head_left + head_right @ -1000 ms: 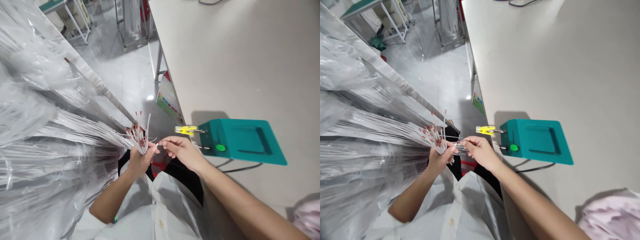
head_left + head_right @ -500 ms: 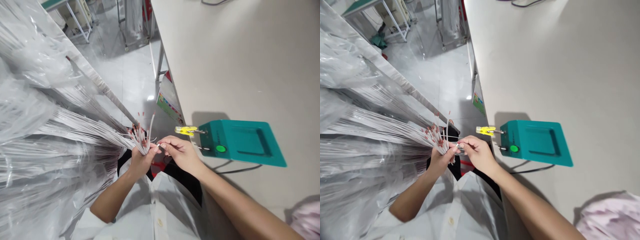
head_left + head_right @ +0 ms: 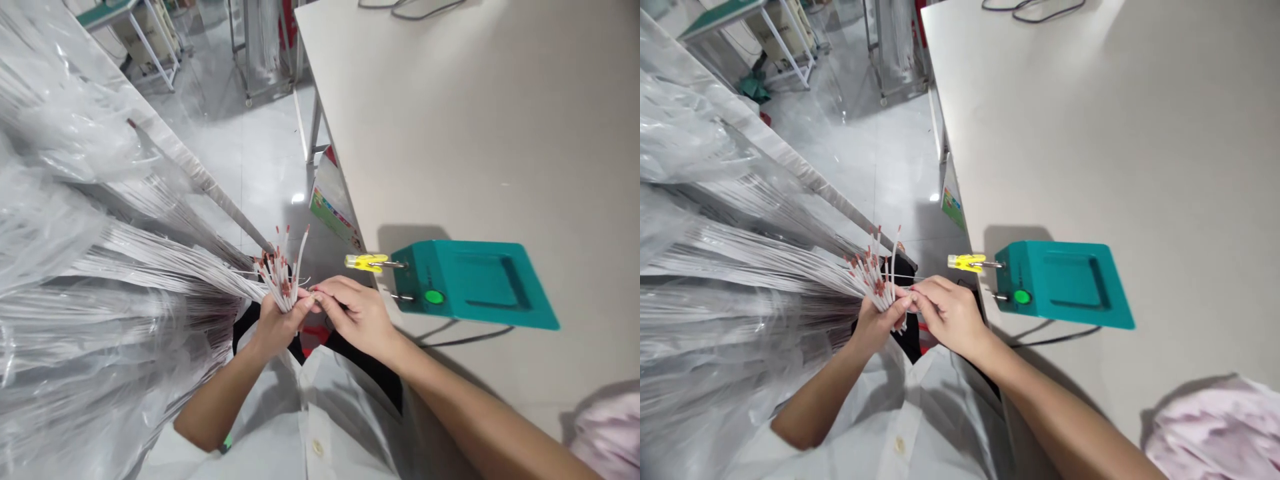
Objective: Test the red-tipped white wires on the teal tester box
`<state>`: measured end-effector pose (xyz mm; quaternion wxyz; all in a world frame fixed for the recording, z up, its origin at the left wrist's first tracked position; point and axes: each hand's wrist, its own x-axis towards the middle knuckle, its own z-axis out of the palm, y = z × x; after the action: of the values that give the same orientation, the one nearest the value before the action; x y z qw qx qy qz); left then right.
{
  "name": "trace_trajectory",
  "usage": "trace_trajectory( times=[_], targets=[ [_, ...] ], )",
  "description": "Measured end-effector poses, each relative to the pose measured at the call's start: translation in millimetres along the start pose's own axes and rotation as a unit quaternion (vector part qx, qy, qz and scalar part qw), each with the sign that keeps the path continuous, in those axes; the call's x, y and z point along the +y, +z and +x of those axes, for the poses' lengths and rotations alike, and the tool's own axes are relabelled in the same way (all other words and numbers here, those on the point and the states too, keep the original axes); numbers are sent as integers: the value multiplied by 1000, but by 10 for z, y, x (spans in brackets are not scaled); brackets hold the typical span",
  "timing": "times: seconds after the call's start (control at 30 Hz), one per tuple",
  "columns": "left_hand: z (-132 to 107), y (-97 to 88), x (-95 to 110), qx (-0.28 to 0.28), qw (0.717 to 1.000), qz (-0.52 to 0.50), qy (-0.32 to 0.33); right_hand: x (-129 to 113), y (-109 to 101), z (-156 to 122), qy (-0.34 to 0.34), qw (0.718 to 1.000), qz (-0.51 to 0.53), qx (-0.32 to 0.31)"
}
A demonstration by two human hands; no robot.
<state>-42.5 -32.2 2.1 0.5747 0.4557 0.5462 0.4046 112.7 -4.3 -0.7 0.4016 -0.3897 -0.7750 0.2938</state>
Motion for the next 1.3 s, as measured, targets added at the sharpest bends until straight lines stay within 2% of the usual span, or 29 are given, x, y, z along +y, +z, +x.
trace_trajectory(
  times=[0.1,0.17,0.2,0.3,0.37,0.43,0.5,0.57,0.7,0.83,1.03,1.17,1.3],
  targets=[
    [25,0,10,-8,998,58,-7,24,-55,11,-85,984,-153,-27],
    [45,19,4,-9,996,93,-16,17,-89,29,-99,968,-225,-58],
    [54,33,1,-10,995,101,-18,5,-105,40,-82,964,-240,-80],
    [72,83,8,-9,994,102,-27,-63,-158,66,24,958,-243,-152],
    [89,109,31,11,995,89,-37,-112,-217,68,66,946,-252,-191],
    [116,125,58,27,997,63,-36,-137,-310,60,43,938,-289,-186],
    [158,136,72,14,999,38,-22,-124,-433,55,-10,927,-353,-128],
    [213,150,68,-14,999,32,-10,-77,-565,61,-45,896,-434,-79],
    [338,201,37,-31,999,27,-20,39,-743,102,-43,831,-542,-119],
    [453,255,29,-42,999,0,-19,86,-769,164,-46,805,-572,-153],
    [609,361,29,-46,996,-69,-14,95,-767,311,-39,801,-564,-198],
    [669,418,10,-54,997,-60,-6,153,-816,373,-18,814,-527,-244],
    [685,441,-17,-54,998,-37,-23,190,-848,382,-13,827,-507,-242]
  ],
)
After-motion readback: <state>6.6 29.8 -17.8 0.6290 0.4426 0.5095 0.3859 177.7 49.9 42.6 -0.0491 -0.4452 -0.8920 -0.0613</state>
